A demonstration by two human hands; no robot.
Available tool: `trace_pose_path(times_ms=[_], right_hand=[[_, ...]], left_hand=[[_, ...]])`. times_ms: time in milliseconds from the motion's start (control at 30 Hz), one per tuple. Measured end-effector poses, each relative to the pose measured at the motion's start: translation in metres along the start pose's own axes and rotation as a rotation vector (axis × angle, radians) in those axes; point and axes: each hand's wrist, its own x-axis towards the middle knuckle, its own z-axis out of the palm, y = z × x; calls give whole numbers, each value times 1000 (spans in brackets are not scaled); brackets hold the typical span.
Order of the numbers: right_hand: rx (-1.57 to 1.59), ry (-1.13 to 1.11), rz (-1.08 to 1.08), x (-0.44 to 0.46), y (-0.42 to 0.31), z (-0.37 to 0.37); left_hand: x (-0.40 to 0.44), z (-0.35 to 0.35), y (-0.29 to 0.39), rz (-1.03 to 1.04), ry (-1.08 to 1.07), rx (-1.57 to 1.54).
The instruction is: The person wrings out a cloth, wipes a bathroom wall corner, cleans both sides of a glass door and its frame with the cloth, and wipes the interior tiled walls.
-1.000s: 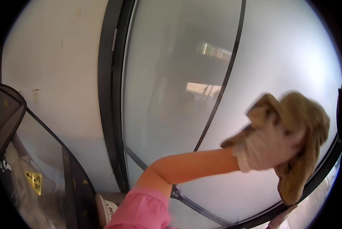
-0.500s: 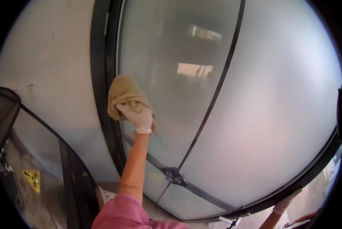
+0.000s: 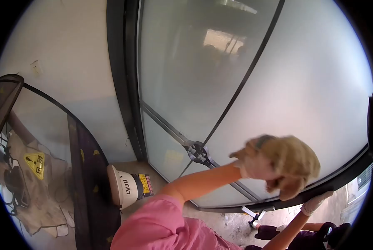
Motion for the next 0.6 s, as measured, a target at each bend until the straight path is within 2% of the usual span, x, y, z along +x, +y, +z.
trace_pose_path(times_ms=[67, 133, 167, 267, 333, 367, 467, 600], right_hand=[[57, 0, 16, -13, -14, 15], [130, 8, 26, -19, -17, 26], [180, -43, 15, -5, -5, 9], [173, 5, 35, -7, -9, 17], [186, 59, 64, -17, -16, 30], [208, 83, 77, -22, -19, 39], [176, 104, 53, -29, -24, 50], [118, 127, 36, -24, -21, 45]], left_hand=[[-6, -38, -94, 35, -182, -110], [-37, -66, -179, -3, -165, -31], [-44, -85, -219, -70, -121, 97], [-57, -144, -331, -318, -48, 500], [-66, -179, -396, -494, -124, 802], [-32, -207, -385, -1043, -306, 436], [-84, -212, -417, -1243, -463, 635], [-207, -168, -396, -1357, -936, 740]])
